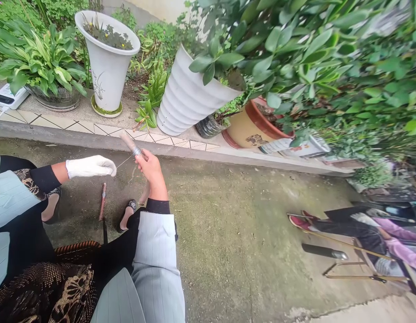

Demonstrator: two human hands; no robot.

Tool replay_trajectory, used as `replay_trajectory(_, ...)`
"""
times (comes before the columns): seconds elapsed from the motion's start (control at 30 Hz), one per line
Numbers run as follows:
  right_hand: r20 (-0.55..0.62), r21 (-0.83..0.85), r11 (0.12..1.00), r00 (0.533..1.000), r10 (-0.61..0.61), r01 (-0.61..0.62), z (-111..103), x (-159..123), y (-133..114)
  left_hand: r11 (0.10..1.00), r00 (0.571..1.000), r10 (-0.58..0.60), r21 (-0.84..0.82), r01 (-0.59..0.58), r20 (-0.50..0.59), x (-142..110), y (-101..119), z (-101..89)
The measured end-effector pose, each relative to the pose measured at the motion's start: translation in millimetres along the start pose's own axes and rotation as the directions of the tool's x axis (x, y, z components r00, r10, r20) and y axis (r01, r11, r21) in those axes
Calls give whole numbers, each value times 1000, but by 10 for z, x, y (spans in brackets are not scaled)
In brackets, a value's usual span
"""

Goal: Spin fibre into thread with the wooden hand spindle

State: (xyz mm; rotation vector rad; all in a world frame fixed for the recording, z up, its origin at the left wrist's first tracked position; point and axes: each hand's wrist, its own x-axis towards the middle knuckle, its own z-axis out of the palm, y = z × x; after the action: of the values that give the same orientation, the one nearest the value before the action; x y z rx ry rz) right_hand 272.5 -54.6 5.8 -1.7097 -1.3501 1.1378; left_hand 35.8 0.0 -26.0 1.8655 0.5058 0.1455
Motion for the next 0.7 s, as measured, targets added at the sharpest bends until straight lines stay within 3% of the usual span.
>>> replay_trajectory(0.07,-73,-305,949,995,63,-83,14,39,11,988,998,13,151,-22,60,-40,50,-46)
replay_trajectory(0.13,-58,-603,786,990,130,-139,45,47,5,946,994,14,321,-48,110,-76,88,-84)
replay_trajectory(0.2,115,-781,617,951,288,-93,91,30,-11,881,995,30,467,-70,93,-100,111,-114)
replay_trajectory(0.23,251,-808,589,887,388,-29,116,17,-18,848,997,46,525,-72,63,-106,120,-130)
replay_trajectory(0.3,516,-747,659,700,493,85,161,-16,-32,796,997,71,602,-60,6,-111,139,-166)
replay_trajectory(0.33,619,-677,728,620,482,110,177,-34,-39,785,997,73,617,-51,-11,-110,150,-186)
replay_trajectory(0.4,768,-497,860,521,372,118,180,-79,-61,792,998,60,609,-39,-14,-108,172,-221)
replay_trajectory(0.47,855,-276,956,478,199,96,137,-137,-92,834,999,49,550,-42,3,-102,183,-236)
replay_trajectory(0.5,863,-167,983,494,108,76,100,-168,-110,864,999,48,501,-44,5,-98,180,-232)
replay_trajectory(0.53,837,-64,997,547,24,53,58,-197,-125,897,999,48,441,-40,-9,-91,170,-219)
replay_trajectory(0.63,545,206,979,831,-111,-4,-46,-241,-145,970,994,53,240,-30,-92,-55,109,-141)
replay_trajectory(0.7,288,323,946,952,-103,4,-51,-211,-125,990,993,53,133,-39,-104,-26,69,-77)
